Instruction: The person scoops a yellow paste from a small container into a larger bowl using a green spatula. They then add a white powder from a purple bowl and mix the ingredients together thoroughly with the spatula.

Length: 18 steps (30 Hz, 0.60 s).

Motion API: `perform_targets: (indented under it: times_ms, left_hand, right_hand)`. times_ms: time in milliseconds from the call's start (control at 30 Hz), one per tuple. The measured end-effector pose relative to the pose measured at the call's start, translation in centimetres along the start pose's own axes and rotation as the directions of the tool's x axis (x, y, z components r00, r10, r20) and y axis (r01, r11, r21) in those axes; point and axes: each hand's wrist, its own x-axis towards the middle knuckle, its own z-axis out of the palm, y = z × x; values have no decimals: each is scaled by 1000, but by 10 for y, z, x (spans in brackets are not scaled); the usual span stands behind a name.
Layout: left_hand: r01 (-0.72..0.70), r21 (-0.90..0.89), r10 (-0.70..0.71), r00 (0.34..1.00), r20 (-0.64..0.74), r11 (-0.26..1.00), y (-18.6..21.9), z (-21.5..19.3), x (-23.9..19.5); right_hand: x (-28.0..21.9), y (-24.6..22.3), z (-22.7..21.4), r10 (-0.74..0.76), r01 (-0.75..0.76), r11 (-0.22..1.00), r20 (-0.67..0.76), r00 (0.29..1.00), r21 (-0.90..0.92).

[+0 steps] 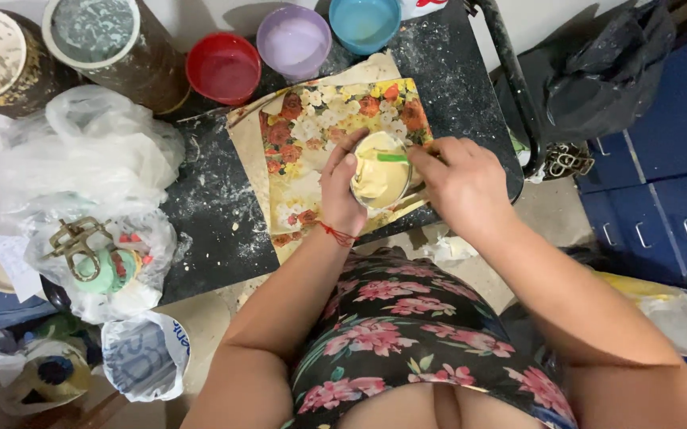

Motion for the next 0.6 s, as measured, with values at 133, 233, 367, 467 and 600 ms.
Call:
perform_targets:
  times_ms: [133,233,367,467,600]
  left_hand:
    - [-49,104,48,999,17,993,0,3,0]
    - [-128,150,127,992,15,980,-5,2,-1]
    - [-267,184,270,963,9,946,-4,3,13]
    - [-309,131,313,950,-10,942,-16,-8,19]
    - [-353,19,353,935,-2,935,-24,-13,26]
  right_hand:
    - [1,10,8,-84,90,993,68,994,-80]
    - [5,26,17,-136,130,972,-17,991,-195]
    - [-10,10,38,77,-77,997,24,997,-10]
    - [-33,-28,54,343,-468,821,373,862,327]
    - [-46,-42,67,444,-681,395,520,729,617]
